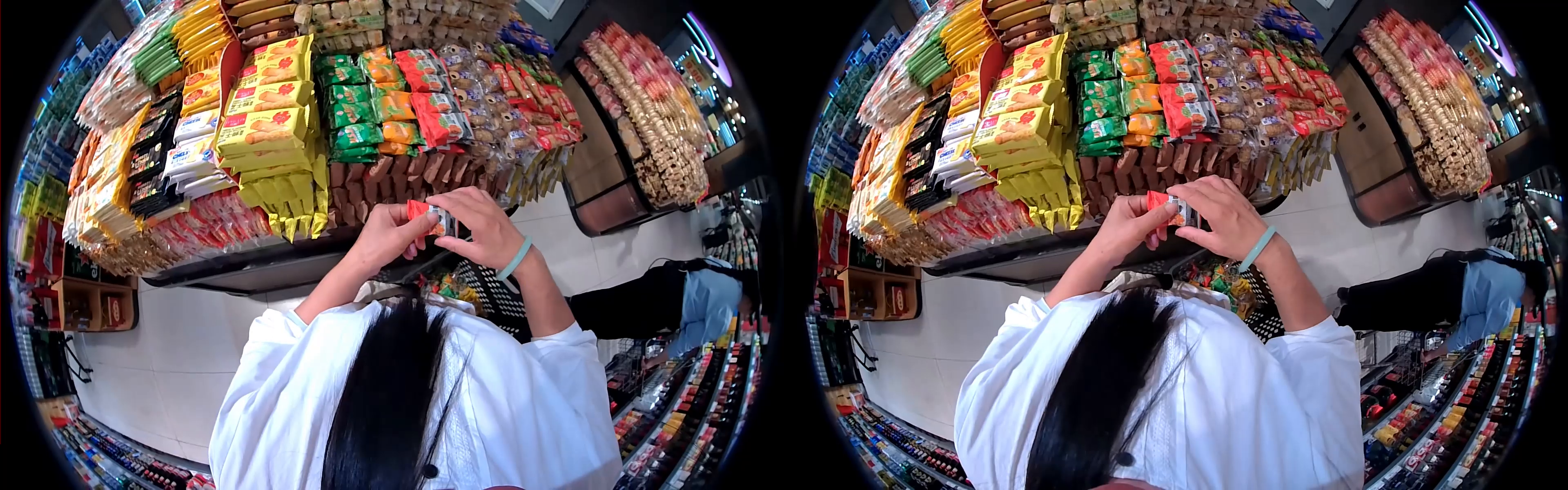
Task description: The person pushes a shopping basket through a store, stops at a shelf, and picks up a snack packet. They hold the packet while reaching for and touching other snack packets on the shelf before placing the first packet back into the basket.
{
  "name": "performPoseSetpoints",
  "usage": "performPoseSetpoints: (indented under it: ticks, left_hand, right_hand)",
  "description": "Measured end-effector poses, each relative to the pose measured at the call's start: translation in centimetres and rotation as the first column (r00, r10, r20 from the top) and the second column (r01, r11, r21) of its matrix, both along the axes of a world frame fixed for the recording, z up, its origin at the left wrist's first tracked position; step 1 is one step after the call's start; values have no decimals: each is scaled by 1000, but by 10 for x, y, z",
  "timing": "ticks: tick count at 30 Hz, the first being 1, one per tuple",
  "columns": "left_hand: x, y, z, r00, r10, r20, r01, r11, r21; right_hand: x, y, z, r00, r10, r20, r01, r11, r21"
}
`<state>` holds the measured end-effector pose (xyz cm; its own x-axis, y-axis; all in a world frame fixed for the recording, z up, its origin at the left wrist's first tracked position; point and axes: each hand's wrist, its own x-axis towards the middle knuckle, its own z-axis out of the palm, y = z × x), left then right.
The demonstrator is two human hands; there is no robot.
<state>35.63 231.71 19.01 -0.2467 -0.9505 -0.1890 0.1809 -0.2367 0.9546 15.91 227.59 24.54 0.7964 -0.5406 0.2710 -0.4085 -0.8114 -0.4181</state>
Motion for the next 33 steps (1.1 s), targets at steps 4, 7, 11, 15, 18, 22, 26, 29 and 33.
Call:
performPoseSetpoints:
  ticks: [4,7,11,15,18,22,26,29,33]
  left_hand:
    - [3,-1,0,1000,-1,-30,0,1000,-18]
    - [4,-2,1,996,10,-87,-9,1000,4]
    - [6,-3,2,992,24,-124,-23,1000,10]
    - [8,-5,4,990,32,-136,-29,999,27]
    - [8,-3,9,978,27,-205,-27,1000,2]
    - [10,-2,12,974,54,-218,-57,998,-11]
    - [14,3,10,979,43,-201,-48,999,-20]
    - [14,7,6,975,36,-221,-40,999,-11]
    - [12,14,-7,969,28,-245,-22,999,25]
  right_hand:
    - [4,-5,3,1000,23,11,-23,1000,20]
    - [8,-9,9,999,40,5,-40,999,17]
    - [12,-14,16,999,41,-18,-41,999,-3]
    - [16,-18,18,999,34,-4,-34,999,-17]
    - [18,-24,26,999,44,30,-44,999,17]
    - [16,-45,41,1000,24,14,-24,1000,3]
    - [12,-96,56,999,-44,26,45,997,-59]
    - [22,-146,74,986,-166,-26,164,985,-57]
    - [39,-220,72,969,-220,-109,190,953,-236]
